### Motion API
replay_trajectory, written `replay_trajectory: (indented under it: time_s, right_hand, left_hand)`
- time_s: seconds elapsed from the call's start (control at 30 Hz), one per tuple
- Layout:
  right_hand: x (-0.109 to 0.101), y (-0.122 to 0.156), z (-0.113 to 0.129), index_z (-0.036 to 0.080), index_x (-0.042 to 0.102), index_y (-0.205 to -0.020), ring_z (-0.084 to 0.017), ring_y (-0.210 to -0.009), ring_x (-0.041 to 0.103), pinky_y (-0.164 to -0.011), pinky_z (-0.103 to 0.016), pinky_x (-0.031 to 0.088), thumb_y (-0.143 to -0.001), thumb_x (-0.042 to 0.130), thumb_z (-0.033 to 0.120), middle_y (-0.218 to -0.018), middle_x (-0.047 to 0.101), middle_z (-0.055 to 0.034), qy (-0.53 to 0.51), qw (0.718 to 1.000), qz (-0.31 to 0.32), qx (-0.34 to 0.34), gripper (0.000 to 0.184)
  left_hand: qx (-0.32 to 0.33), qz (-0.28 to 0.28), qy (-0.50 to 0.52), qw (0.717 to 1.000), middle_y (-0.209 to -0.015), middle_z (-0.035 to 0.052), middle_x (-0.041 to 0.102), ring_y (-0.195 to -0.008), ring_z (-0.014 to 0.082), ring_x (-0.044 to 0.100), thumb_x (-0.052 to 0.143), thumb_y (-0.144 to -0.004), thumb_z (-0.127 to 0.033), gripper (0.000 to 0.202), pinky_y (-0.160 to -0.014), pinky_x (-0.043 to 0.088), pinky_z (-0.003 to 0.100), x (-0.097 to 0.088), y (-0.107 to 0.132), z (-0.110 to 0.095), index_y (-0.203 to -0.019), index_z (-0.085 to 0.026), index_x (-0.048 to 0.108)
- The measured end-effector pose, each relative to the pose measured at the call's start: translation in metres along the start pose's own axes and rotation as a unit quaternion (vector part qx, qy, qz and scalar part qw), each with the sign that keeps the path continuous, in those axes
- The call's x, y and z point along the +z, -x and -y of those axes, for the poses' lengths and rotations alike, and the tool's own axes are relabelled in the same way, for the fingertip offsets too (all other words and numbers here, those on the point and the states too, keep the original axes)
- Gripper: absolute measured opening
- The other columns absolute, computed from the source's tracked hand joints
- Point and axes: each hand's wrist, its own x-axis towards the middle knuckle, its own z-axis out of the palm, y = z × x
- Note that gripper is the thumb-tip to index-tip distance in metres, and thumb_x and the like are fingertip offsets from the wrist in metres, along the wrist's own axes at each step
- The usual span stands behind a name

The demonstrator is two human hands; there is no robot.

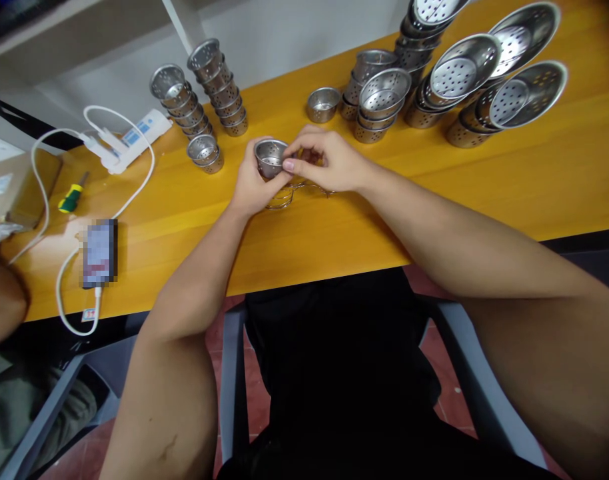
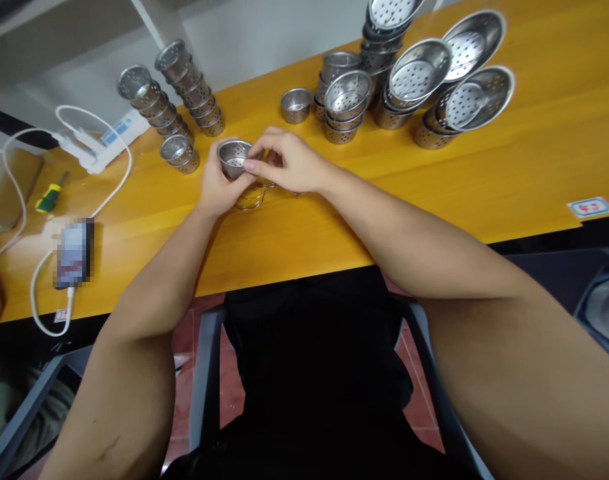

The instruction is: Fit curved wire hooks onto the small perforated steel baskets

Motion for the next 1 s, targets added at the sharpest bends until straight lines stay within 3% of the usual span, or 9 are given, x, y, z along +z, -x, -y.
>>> replay_trajectory:
  time_s: [0.37,0.53,0.63,0.73,0.87,1.0]
  right_hand:
    - [0.0,0.002,-0.009,0.029,0.095,-0.151,-0.031,-0.112,0.075,-0.108,-0.052,0.074,-0.118,0.081,0.095,-0.131,0.074,-0.012,0.011,0.997,0.072,-0.037,0.075]
    - [0.002,0.003,-0.01,0.028,0.093,-0.153,-0.033,-0.116,0.077,-0.111,-0.054,0.074,-0.118,0.077,0.099,-0.137,0.074,-0.0135,0.014,0.997,0.069,-0.038,0.081]
    - [0.002,0.003,-0.008,0.029,0.087,-0.153,-0.038,-0.124,0.077,-0.116,-0.058,0.074,-0.113,0.079,0.104,-0.143,0.076,-0.015,0.019,0.999,0.043,-0.023,0.085]
    - [0.002,0.003,-0.005,0.033,0.076,-0.159,-0.044,-0.139,0.076,-0.125,-0.064,0.072,-0.102,0.092,0.106,-0.157,0.077,-0.0161,0.007,1.0,0.012,-0.003,0.094]
    - [0.001,0.001,-0.002,0.033,0.067,-0.171,-0.048,-0.149,0.076,-0.138,-0.071,0.066,-0.094,0.106,0.095,-0.17,0.076,-0.018,-0.001,1.0,0.019,-0.01,0.106]
    - [-0.008,-0.001,0.001,0.034,0.071,-0.173,-0.051,-0.156,0.073,-0.143,-0.073,0.061,-0.09,0.113,0.081,-0.169,0.079,-0.0161,0.034,0.999,0.029,0.0,0.104]
  left_hand:
    - [0.021,0.022,0.019,0.999,-0.156,0.015,0.082,-0.149,0.0391,0.087,0.091,-0.1,-0.106,0.109,-0.139,0.068,0.06,0.002,0.003,0.0,-0.171,-0.031,0.056]
    - [0.042,0.03,0.029,0.998,-0.157,0.0146,0.081,-0.148,0.039,0.087,0.093,-0.103,-0.101,0.106,-0.139,0.068,0.061,0.002,0.002,0.005,-0.173,-0.032,0.054]
    - [0.057,0.036,0.039,0.997,-0.159,0.0142,0.079,-0.145,0.0375,0.086,0.092,-0.105,-0.099,0.104,-0.138,0.069,0.06,0.004,0.003,0.01,-0.175,-0.034,0.051]
    - [0.049,0.052,0.037,0.997,-0.164,0.0158,0.075,-0.148,0.0382,0.084,0.09,-0.104,-0.101,0.109,-0.137,0.069,0.06,0.008,0.005,0.015,-0.178,-0.034,0.047]
    - [0.031,0.073,0.014,0.997,-0.176,0.0204,0.067,-0.162,0.0435,0.078,0.095,-0.096,-0.104,0.124,-0.142,0.065,0.063,0.013,0.006,0.016,-0.182,-0.033,0.041]
    - [0.015,0.064,-0.005,0.998,-0.184,0.0229,0.063,-0.177,0.0476,0.069,0.106,-0.086,-0.102,0.137,-0.149,0.061,0.067,0.012,0.004,0.009,-0.186,-0.035,0.039]
